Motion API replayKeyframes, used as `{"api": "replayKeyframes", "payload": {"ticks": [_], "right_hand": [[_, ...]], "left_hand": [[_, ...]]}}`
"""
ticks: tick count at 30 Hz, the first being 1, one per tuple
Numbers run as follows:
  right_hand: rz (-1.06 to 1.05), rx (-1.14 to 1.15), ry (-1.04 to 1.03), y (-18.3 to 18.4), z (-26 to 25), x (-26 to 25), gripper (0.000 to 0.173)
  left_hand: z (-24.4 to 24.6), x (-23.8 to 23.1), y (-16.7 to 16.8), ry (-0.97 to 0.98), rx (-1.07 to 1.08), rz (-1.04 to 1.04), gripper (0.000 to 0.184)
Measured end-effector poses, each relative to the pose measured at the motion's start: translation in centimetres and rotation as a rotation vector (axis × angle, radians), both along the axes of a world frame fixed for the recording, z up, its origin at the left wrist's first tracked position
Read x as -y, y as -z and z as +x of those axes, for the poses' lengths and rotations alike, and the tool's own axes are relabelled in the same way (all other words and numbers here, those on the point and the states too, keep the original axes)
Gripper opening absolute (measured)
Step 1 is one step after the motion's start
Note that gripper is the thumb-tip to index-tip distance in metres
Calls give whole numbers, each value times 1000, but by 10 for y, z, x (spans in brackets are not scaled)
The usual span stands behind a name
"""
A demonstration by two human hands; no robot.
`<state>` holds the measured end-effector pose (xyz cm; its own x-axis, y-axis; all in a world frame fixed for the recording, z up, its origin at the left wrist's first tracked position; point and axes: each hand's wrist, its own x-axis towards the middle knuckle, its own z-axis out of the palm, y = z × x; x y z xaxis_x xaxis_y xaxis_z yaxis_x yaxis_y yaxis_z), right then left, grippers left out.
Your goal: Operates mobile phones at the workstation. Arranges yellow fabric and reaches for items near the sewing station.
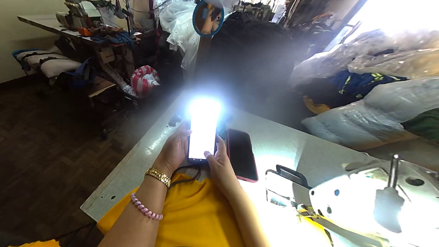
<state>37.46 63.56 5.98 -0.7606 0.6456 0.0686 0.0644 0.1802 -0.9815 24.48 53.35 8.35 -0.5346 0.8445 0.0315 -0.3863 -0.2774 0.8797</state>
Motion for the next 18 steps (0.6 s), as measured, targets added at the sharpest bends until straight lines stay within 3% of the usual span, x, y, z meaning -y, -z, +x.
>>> {"api": "replayKeyframes", "payload": {"ticks": [3, 18], "right_hand": [[-27, 10, -4, -1, 0, 0, 72], [-25, -6, -11, 1, 0, 0, 71]], "left_hand": [[0, 0, 0, -2, 10, -2, 51], [0, -1, 0, -14, 0, -5, 52]]}}
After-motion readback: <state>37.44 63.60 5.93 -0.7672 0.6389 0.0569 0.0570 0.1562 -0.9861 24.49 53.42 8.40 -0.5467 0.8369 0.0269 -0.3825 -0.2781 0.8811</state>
